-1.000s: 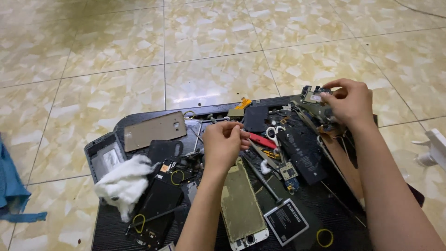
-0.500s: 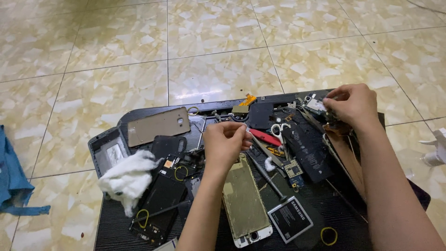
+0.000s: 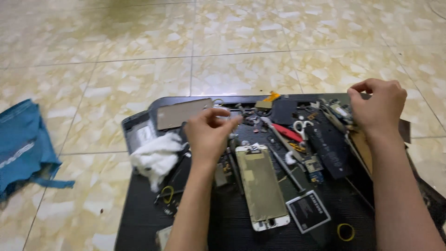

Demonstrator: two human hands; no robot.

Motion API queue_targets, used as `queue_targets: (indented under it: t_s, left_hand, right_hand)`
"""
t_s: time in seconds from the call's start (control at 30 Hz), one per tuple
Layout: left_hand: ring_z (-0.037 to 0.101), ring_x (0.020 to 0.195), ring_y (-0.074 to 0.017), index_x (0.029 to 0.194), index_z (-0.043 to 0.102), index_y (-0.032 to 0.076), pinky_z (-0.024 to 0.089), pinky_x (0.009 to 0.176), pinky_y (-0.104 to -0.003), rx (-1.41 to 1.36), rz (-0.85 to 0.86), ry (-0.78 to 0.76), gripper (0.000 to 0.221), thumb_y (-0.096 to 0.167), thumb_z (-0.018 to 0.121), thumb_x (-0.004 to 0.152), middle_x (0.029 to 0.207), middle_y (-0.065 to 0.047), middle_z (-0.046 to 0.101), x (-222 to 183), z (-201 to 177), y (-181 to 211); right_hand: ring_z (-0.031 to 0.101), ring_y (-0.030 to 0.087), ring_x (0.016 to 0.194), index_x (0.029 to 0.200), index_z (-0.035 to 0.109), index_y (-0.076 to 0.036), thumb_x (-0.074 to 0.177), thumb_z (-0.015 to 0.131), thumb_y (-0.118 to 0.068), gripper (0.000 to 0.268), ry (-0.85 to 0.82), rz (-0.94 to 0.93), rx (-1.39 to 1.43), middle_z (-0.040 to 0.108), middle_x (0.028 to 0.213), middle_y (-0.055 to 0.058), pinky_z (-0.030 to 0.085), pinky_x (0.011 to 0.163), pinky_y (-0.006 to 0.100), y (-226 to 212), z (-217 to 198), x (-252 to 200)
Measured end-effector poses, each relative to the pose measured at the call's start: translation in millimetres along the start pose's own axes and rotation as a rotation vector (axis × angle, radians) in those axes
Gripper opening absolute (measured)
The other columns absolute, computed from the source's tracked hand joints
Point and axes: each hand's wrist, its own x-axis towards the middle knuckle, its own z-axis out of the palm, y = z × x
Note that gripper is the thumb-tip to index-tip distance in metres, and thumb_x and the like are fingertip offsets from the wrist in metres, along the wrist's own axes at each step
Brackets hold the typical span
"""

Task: Inspecting and attempting to reassemble components of a disassembled mobile phone, including the motherboard and screen assembly.

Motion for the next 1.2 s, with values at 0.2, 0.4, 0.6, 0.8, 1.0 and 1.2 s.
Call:
queue_targets:
  t_s: [0.2, 0.4, 0.6, 0.8, 1.0, 1.2]
  left_hand:
    - [0.069, 0.080, -0.0198, 0.089, 0.080, 0.010, 0.053, 0.082, -0.033, 0.335, 0.309, 0.482, 0.016, 0.021, 0.083, 0.077, 0.087, -0.004, 0.077, 9, -92, -49]
    - [0.066, 0.107, -0.0410, 0.111, 0.078, 0.015, 0.049, 0.095, -0.049, 0.641, -0.328, 0.536, 0.043, 0.048, 0.076, 0.083, 0.106, -0.015, 0.072, 46, -170, -180]
    - [0.073, 0.089, -0.0345, 0.098, 0.080, 0.016, 0.057, 0.075, -0.041, 0.163, -0.492, 0.563, 0.032, 0.037, 0.088, 0.074, 0.081, -0.012, 0.073, 56, -164, -231]
    - [0.073, 0.075, -0.0259, 0.093, 0.079, 0.012, 0.056, 0.063, -0.035, 0.097, -0.364, 0.616, 0.024, 0.030, 0.086, 0.079, 0.073, -0.008, 0.070, 41, -159, -193]
    - [0.064, 0.061, -0.0196, 0.094, 0.068, -0.003, 0.050, 0.061, -0.033, -0.115, -0.194, 0.717, 0.022, 0.019, 0.072, 0.093, 0.067, -0.011, 0.062, 47, -151, -183]
    - [0.074, 0.093, -0.0338, 0.099, 0.059, -0.004, 0.057, 0.074, -0.039, -0.084, 0.085, 0.742, 0.017, 0.010, 0.068, 0.100, 0.098, -0.029, 0.068, 26, -155, -144]
  right_hand:
    - [0.063, 0.027, 0.077, 0.089, 0.082, -0.006, 0.095, 0.087, -0.029, 0.024, -0.044, -0.005, 0.177, 0.076, 0.084, 0.011, 0.046, 0.088, 0.042, -119, -11, -43]
    - [0.070, 0.022, 0.101, 0.090, 0.082, -0.024, 0.085, 0.083, -0.039, 0.016, -0.198, -0.073, 0.495, 0.078, 0.087, -0.003, 0.050, 0.091, 0.035, -207, 18, -95]
    - [0.071, 0.021, 0.099, 0.088, 0.082, -0.024, 0.086, 0.079, -0.030, 0.007, -0.230, -0.104, 0.517, 0.080, 0.088, -0.006, 0.048, 0.087, 0.035, -226, 5, -108]
    - [0.071, 0.024, 0.098, 0.089, 0.083, -0.019, 0.089, 0.079, -0.030, 0.011, -0.218, -0.032, 0.504, 0.079, 0.086, -0.001, 0.051, 0.088, 0.038, -220, -13, -108]
    - [0.073, 0.024, 0.099, 0.089, 0.082, -0.020, 0.089, 0.080, -0.028, 0.009, -0.191, 0.014, 0.496, 0.079, 0.083, 0.000, 0.053, 0.087, 0.038, -205, -21, -109]
    - [0.072, 0.033, 0.095, 0.092, 0.083, -0.016, 0.088, 0.083, -0.025, 0.010, -0.158, 0.095, 0.494, 0.076, 0.081, 0.011, 0.057, 0.082, 0.042, -192, -29, -111]
